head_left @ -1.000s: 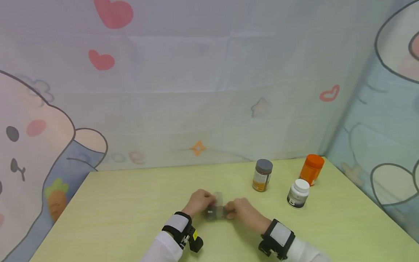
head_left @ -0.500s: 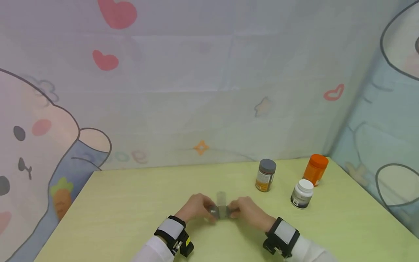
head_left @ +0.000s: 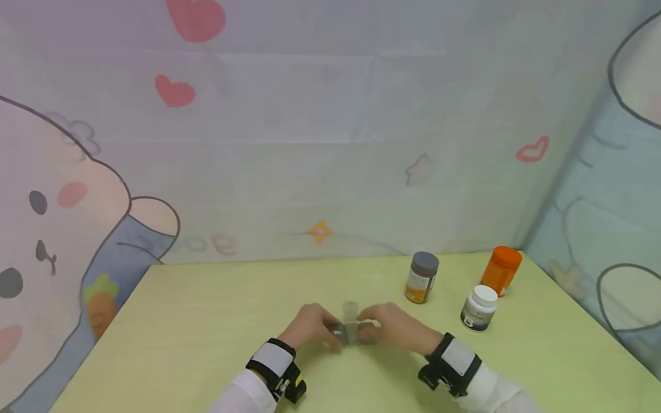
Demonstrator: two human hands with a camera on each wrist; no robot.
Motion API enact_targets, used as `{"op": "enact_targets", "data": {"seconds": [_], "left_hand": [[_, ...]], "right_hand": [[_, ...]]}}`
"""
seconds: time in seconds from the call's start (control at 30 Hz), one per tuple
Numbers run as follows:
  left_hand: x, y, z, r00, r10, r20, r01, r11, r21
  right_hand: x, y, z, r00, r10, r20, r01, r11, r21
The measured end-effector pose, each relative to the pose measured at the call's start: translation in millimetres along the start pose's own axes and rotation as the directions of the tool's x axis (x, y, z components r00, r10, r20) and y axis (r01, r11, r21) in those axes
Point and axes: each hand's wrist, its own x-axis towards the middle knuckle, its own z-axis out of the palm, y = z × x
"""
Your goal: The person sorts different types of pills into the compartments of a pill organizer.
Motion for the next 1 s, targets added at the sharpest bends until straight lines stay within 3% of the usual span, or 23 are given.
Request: {"op": "enact_targets", "data": {"seconds": [0.07,0.2,0.33,0.43,0.57,0.73,0.8,0.87,1.0], "left_hand": [[-0.3,0.0,-0.5,1.0,-0.001,0.003,0.001,1.0,0.006],[-1.7,-0.1,-2.2,1.0,-0.02,0.012,0.02,1.0,0.009],[-2.1,-0.8,-1.4,0.999,-0.036,0.013,0.036,0.999,0.014],[-1.3,-2.0,-0.8,0.999,-0.039,0.013,0.038,0.999,0.016],[1.2,-3.6,1.4,1.0,-0.027,0.007,0.027,0.999,0.037],[0.8,-1.9,3.6,1.0,-0.031,0.005,0.03,0.999,0.039],[-0.5,0.0,3.5,0.999,-0.037,0.008,0.037,0.999,0.032],[-1.6,1.7,2.7,0.999,-0.037,0.01,0.037,0.999,0.036],[-2.6,3.7,1.8,0.999,-0.042,0.018,0.042,0.998,0.042]], "right_hand": [[3.4,-2,-9,1.0,0.017,-0.014,-0.017,0.999,0.034],[9.0,-1,-29,0.992,0.025,-0.125,-0.01,0.993,0.121],[12.4,8,-45,0.948,0.038,-0.315,0.02,0.983,0.181],[14.4,19,-55,0.883,0.073,-0.464,0.03,0.977,0.21],[15.1,37,-62,0.777,0.168,-0.606,-0.007,0.966,0.258],[14.2,59,-63,0.621,0.322,-0.714,-0.066,0.93,0.362],[13.4,66,-61,0.569,0.386,-0.726,-0.083,0.905,0.417],[12.7,71,-59,0.541,0.454,-0.708,-0.11,0.873,0.476],[10.6,77,-54,0.526,0.559,-0.641,-0.169,0.807,0.566]]}}
